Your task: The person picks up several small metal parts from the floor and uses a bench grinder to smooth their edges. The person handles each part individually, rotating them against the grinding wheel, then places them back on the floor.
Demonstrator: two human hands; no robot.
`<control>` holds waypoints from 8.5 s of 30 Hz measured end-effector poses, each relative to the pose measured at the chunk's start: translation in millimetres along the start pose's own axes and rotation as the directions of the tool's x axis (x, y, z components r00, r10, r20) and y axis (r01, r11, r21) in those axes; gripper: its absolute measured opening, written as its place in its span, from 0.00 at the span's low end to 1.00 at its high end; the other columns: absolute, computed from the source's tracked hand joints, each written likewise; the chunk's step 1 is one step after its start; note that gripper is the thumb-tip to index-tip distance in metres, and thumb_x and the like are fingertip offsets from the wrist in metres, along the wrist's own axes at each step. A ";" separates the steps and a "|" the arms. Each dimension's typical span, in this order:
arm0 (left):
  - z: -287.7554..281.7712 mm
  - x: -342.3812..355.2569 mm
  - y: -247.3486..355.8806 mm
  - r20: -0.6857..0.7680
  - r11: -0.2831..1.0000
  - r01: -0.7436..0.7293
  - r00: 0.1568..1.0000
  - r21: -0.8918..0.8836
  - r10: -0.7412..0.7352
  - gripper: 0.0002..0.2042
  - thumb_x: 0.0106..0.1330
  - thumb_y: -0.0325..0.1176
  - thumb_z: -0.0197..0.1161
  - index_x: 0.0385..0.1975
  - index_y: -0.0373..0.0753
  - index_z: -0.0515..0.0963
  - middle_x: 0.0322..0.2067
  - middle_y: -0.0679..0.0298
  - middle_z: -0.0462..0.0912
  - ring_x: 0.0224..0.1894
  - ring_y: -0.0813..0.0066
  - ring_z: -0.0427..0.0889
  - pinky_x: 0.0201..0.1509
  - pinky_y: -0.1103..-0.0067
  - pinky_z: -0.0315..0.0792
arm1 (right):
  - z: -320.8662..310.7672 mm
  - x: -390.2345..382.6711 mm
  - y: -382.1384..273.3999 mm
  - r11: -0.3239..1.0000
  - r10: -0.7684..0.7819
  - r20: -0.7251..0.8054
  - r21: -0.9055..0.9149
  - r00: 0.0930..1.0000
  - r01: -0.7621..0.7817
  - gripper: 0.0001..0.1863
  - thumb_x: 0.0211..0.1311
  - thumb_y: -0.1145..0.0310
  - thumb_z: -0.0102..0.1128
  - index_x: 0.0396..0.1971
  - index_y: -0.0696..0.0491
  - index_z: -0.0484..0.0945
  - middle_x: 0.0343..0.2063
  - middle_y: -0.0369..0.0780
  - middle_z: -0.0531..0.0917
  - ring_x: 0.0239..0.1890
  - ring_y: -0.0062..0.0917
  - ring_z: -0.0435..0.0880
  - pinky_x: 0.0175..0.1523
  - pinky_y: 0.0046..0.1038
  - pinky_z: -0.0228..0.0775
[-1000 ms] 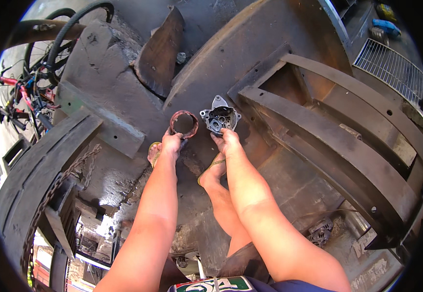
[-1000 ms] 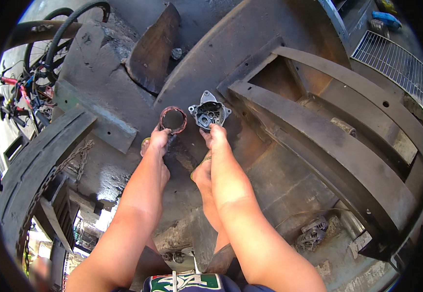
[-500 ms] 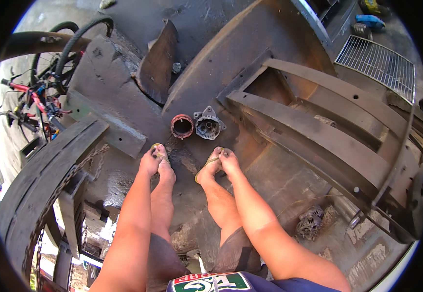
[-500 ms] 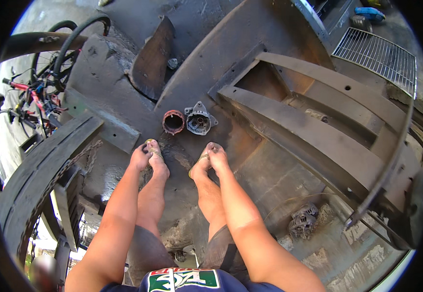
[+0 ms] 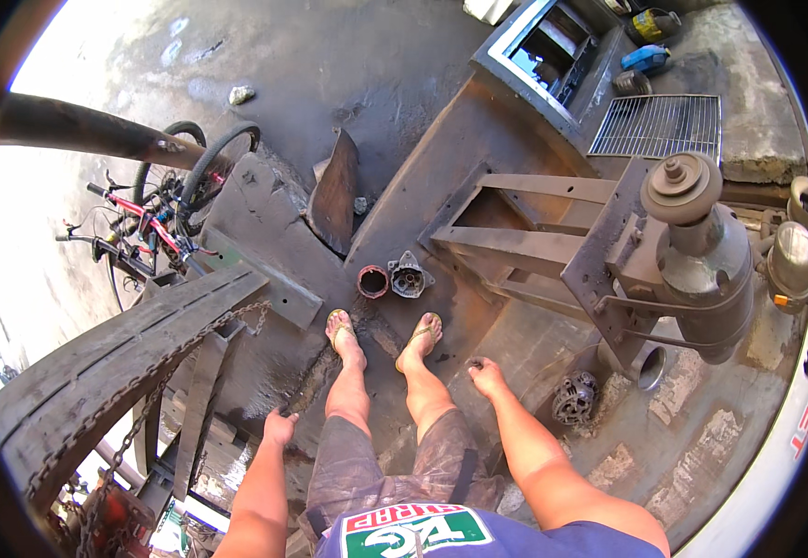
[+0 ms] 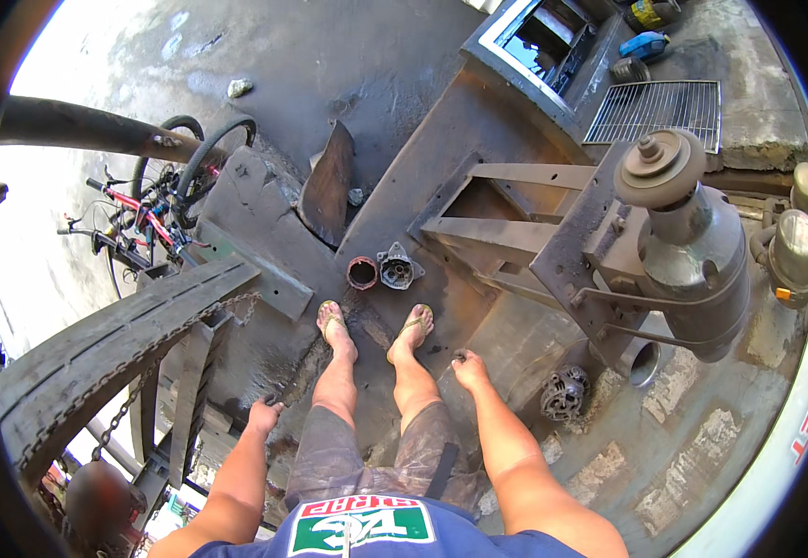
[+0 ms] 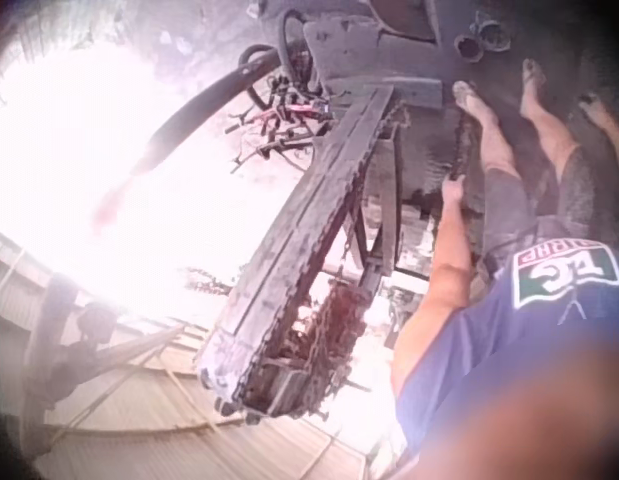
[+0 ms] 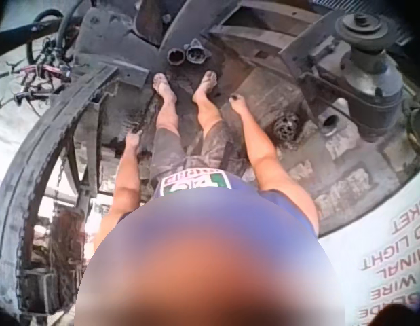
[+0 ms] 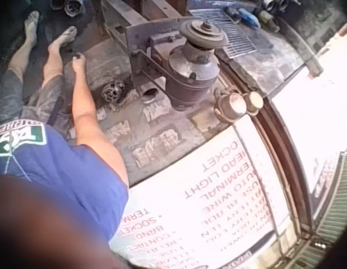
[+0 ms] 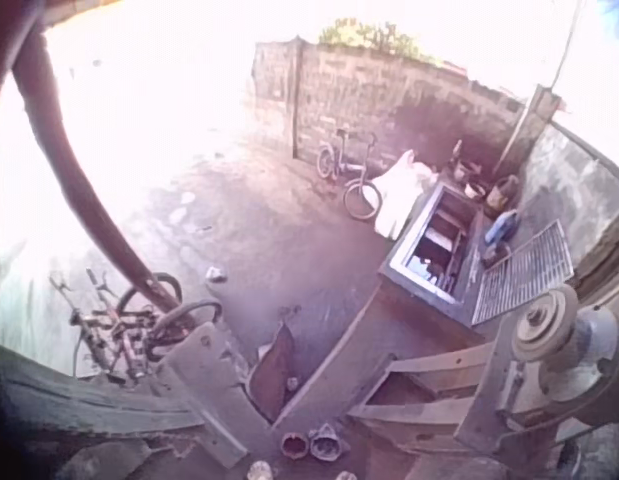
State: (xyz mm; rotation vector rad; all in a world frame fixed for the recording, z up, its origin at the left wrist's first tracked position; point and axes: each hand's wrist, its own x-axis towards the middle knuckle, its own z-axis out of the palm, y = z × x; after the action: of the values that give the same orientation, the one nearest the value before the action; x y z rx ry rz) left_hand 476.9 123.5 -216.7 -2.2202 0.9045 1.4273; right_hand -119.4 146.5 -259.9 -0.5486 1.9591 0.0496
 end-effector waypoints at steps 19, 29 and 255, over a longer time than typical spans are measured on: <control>-127.2 25.6 133.9 -0.398 0.512 -0.377 0.342 0.772 0.851 0.36 0.66 0.40 0.75 0.76 0.52 0.71 0.83 0.51 0.62 0.85 0.39 0.57 0.84 0.40 0.57 | 52.5 118.0 -108.9 0.980 -0.088 0.033 -0.174 0.996 0.093 0.44 0.61 0.46 0.77 0.70 0.60 0.77 0.67 0.56 0.84 0.71 0.46 0.83 0.74 0.43 0.75; -146.7 73.5 124.7 -0.211 0.333 -0.279 0.389 0.901 0.897 0.27 0.65 0.39 0.71 0.65 0.45 0.83 0.76 0.50 0.75 0.79 0.37 0.70 0.84 0.42 0.55 | 123.2 340.5 -159.1 0.924 -0.129 -0.008 -0.364 0.992 0.118 0.59 0.56 0.53 0.85 0.84 0.51 0.60 0.82 0.50 0.65 0.82 0.48 0.66 0.83 0.45 0.65; 434.0 -612.9 -892.4 0.656 -0.767 -0.346 0.398 -0.541 -0.642 0.31 0.69 0.39 0.73 0.69 0.32 0.78 0.59 0.41 0.88 0.63 0.48 0.88 0.70 0.65 0.78 | 1266.3 -949.7 302.4 -0.819 0.509 0.691 0.572 0.513 0.044 0.27 0.69 0.50 0.71 0.63 0.49 0.88 0.57 0.53 0.90 0.62 0.46 0.89 0.66 0.42 0.80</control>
State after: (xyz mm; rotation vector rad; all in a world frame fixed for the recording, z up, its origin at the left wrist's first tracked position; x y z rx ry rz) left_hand 609.2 1236.6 105.7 1.3853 1.6312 -0.0660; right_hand 1163.6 1101.2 -61.9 2.1434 1.1781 -1.3330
